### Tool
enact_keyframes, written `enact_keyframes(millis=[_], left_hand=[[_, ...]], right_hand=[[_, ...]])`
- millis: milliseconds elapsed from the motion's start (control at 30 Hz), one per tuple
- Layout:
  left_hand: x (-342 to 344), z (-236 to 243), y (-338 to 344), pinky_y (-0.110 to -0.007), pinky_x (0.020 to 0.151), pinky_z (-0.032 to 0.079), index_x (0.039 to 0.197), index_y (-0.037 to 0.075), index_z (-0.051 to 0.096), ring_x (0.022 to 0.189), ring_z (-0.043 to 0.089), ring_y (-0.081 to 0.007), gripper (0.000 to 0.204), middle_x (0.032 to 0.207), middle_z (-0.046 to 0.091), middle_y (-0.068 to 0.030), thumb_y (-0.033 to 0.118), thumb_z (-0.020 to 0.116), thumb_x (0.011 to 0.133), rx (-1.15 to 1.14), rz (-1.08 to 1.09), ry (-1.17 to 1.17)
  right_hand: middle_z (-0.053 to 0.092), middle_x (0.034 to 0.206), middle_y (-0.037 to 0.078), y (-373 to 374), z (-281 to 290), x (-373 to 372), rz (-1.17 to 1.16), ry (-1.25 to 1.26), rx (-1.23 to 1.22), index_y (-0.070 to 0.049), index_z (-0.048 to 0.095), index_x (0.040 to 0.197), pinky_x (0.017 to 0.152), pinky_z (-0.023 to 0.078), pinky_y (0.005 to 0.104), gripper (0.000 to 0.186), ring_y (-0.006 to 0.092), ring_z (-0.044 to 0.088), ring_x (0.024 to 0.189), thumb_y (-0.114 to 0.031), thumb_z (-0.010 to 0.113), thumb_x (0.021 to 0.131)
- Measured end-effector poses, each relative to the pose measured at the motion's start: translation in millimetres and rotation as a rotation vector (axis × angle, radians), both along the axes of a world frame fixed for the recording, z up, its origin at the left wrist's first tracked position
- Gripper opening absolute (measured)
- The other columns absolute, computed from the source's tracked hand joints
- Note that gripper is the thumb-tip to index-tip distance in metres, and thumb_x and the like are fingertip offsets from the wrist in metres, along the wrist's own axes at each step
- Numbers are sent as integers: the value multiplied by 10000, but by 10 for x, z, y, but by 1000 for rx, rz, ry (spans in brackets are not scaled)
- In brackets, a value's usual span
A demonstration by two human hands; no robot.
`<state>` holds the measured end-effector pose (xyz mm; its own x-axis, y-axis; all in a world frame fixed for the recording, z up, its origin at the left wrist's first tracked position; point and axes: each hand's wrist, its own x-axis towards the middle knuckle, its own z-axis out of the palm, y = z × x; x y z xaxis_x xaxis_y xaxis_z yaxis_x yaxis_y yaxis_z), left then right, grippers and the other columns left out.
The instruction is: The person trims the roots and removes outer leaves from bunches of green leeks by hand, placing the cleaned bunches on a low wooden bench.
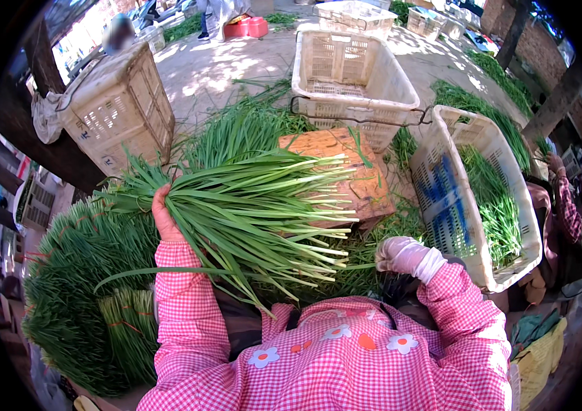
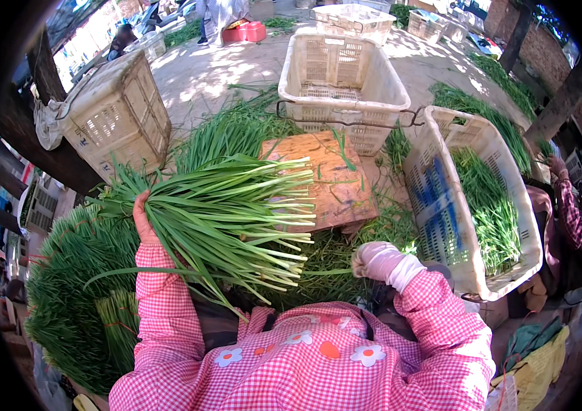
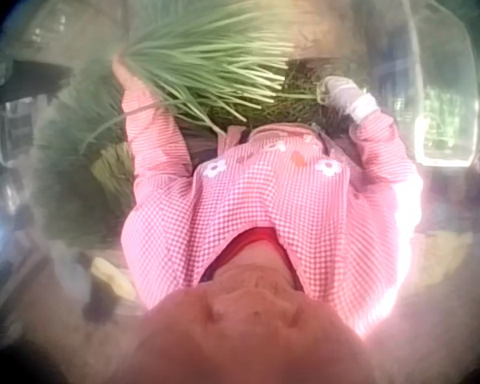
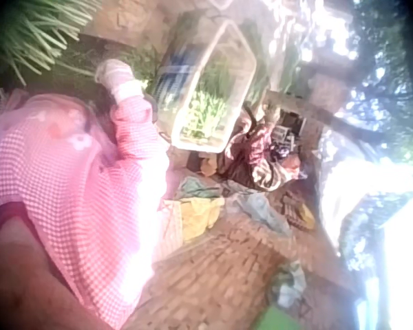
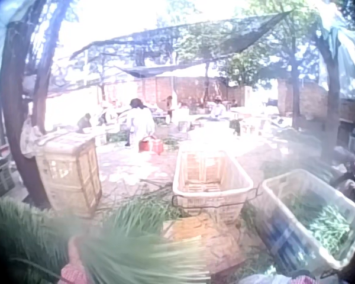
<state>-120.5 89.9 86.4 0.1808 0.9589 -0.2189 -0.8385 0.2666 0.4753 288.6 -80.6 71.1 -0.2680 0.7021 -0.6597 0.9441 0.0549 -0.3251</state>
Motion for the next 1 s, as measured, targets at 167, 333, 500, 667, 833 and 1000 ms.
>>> enact_keyframes(millis=[167,333,500,667,833,1000], left_hand=[[1,-11,-16,-423,743,517,942,12,596,801,615,-291,269,881,644,-134,195,543,752,-32,7,19],[101,2,-11,-403,738,516,938,22,598,784,615,-266,239,866,646,-113,177,533,768,1,-43,53],[135,35,-30,-398,734,517,928,21,597,782,617,-265,232,856,647,-114,180,525,776,14,-6,58],[159,3,-41,-407,733,519,932,18,593,790,619,-268,235,857,647,-121,186,528,781,37,-10,76],[248,43,-76,-423,732,525,945,7,586,788,626,-280,255,856,647,-132,198,535,782,24,26,129],[314,18,-74,-416,730,527,909,3,588,770,630,-283,243,857,647,-141,206,523,791,42,-32,113]], right_hand=[[618,883,121,-32,308,186,-372,175,390,-69,610,986,739,462,334,211,255,601,844,-145,605,790],[526,1086,126,265,555,-173,-402,821,851,-21,583,999,865,410,321,209,224,518,1021,-141,592,828],[483,1167,138,337,643,-366,-452,991,779,-11,567,1034,894,401,305,269,196,477,1084,-197,588,840],[600,964,121,294,670,-400,-849,1310,271,-24,593,1061,812,425,370,360,247,568,910,-318,538,861],[566,856,141,505,370,-498,-500,788,666,-1,630,878,753,404,353,254,266,547,777,-246,589,825],[580,900,8,513,265,-706,-784,1321,501,-31,628,820,789,405,276,153,128,522,900,-177,587,836]])
